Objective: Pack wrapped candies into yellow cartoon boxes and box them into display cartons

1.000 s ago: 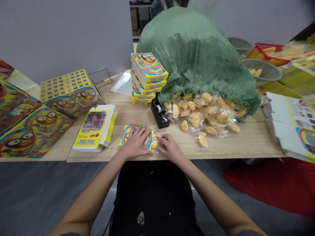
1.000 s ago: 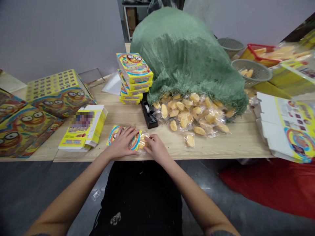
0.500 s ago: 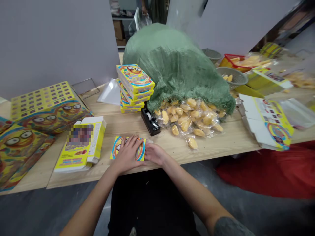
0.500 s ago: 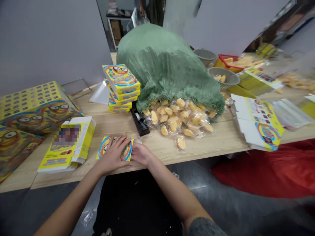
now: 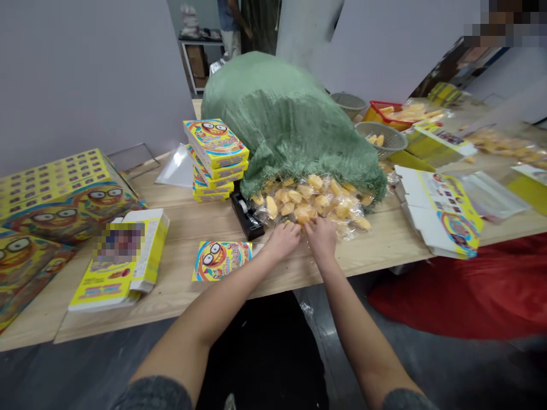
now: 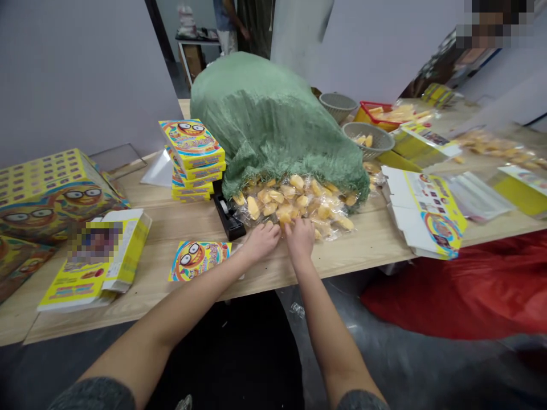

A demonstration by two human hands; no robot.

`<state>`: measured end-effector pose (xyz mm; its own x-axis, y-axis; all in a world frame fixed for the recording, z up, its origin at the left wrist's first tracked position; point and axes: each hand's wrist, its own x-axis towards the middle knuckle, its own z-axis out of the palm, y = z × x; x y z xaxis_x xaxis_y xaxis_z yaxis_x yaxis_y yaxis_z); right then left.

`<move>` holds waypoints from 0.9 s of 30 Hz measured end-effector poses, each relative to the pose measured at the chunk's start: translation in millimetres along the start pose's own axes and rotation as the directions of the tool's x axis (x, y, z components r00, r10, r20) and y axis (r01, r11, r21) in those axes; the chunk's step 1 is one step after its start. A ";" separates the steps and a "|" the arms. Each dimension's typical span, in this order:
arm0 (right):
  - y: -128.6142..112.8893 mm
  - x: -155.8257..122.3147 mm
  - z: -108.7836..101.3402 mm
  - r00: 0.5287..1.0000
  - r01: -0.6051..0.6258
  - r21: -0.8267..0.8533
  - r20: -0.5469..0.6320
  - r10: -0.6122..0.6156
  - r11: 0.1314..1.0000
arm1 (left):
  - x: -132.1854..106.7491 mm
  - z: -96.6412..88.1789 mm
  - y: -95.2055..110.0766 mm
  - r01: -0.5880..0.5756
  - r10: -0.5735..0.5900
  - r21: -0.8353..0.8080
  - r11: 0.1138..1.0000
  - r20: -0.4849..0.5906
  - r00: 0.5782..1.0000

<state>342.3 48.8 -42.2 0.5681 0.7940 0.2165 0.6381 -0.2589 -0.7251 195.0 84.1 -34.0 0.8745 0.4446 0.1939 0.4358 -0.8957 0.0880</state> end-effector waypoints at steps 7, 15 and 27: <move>16.4 1.5 -20.6 0.993 -0.108 0.319 0.084 0.086 0.942 | -35.3 -8.6 6.5 -0.080 0.084 0.046 0.996 -0.077 0.994; -11.2 -29.0 -42.0 0.953 -0.213 0.553 0.300 0.046 0.806 | -84.8 -10.1 8.7 0.072 -0.071 -0.012 0.997 0.099 0.993; -45.5 0.2 -98.3 0.939 -0.059 0.629 0.299 -0.170 0.775 | 45.1 -42.3 -13.5 0.098 -0.232 -0.573 0.814 -0.165 0.959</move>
<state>364.5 6.7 55.0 0.2693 0.9540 0.1314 0.1343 0.0979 -0.9861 219.5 115.9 14.9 0.7023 0.6327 0.3264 0.3186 -0.6893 0.6507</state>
